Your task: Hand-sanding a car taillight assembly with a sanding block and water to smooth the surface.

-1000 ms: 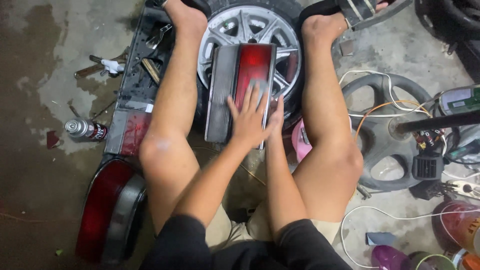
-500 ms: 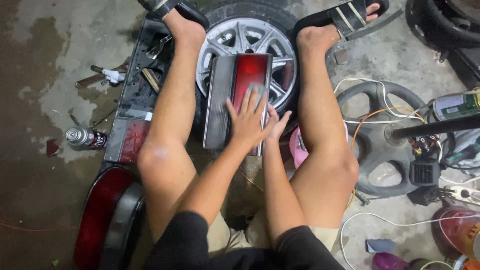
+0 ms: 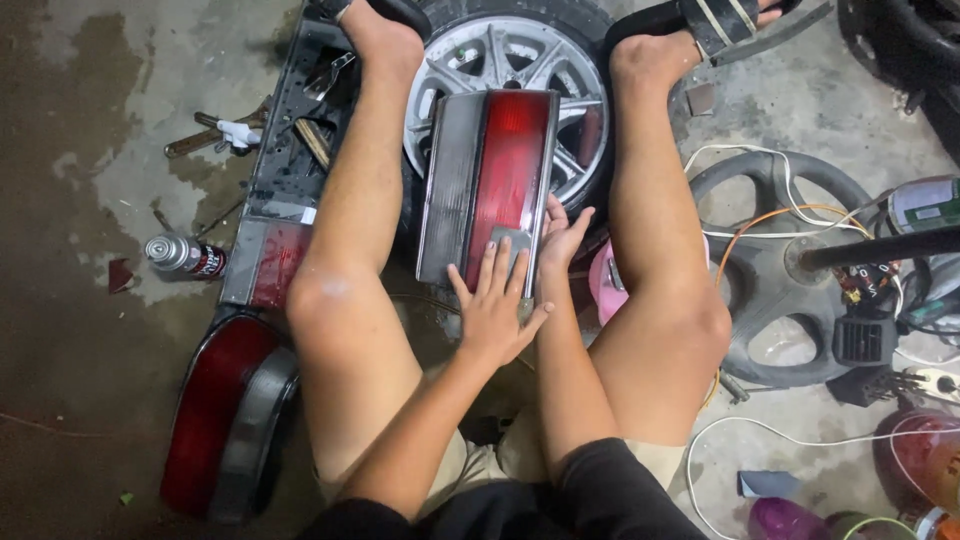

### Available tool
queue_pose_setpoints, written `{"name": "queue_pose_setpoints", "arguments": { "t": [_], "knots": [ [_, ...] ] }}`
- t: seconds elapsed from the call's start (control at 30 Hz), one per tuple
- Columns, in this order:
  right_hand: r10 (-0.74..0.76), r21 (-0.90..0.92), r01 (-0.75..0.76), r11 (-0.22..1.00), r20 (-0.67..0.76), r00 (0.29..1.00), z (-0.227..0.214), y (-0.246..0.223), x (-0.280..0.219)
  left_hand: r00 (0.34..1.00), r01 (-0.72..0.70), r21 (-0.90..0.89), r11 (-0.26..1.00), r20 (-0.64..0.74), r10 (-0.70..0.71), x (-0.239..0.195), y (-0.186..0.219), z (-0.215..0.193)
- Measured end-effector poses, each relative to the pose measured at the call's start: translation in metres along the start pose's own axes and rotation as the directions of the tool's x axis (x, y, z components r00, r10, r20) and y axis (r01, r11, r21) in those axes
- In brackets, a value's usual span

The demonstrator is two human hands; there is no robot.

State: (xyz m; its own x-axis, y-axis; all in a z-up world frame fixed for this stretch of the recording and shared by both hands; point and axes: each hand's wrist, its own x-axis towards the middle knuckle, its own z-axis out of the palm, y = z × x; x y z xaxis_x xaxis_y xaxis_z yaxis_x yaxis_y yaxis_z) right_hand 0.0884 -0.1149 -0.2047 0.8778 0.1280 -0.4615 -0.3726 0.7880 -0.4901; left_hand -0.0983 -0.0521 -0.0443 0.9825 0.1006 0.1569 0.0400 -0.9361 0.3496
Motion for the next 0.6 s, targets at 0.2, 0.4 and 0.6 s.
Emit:
{"name": "queue_pose_setpoints", "arguments": {
  "t": [0.2,0.4,0.6],
  "knots": [
    [-0.036,-0.009,0.036,0.999,0.005,0.999,0.013,-0.009,-0.024,0.992,0.063,-0.035,0.997,0.116,-0.058,0.075,-0.016,0.002],
    [-0.042,-0.014,0.042,0.999,0.043,0.998,0.005,-0.004,-0.007,0.997,0.074,0.071,0.995,0.033,-0.077,0.177,-0.033,0.013],
    [-0.024,-0.045,0.027,0.999,0.062,0.998,0.005,-0.008,-0.006,0.999,-0.014,0.08,0.997,-0.033,0.017,0.094,-0.017,-0.004]
  ]
}}
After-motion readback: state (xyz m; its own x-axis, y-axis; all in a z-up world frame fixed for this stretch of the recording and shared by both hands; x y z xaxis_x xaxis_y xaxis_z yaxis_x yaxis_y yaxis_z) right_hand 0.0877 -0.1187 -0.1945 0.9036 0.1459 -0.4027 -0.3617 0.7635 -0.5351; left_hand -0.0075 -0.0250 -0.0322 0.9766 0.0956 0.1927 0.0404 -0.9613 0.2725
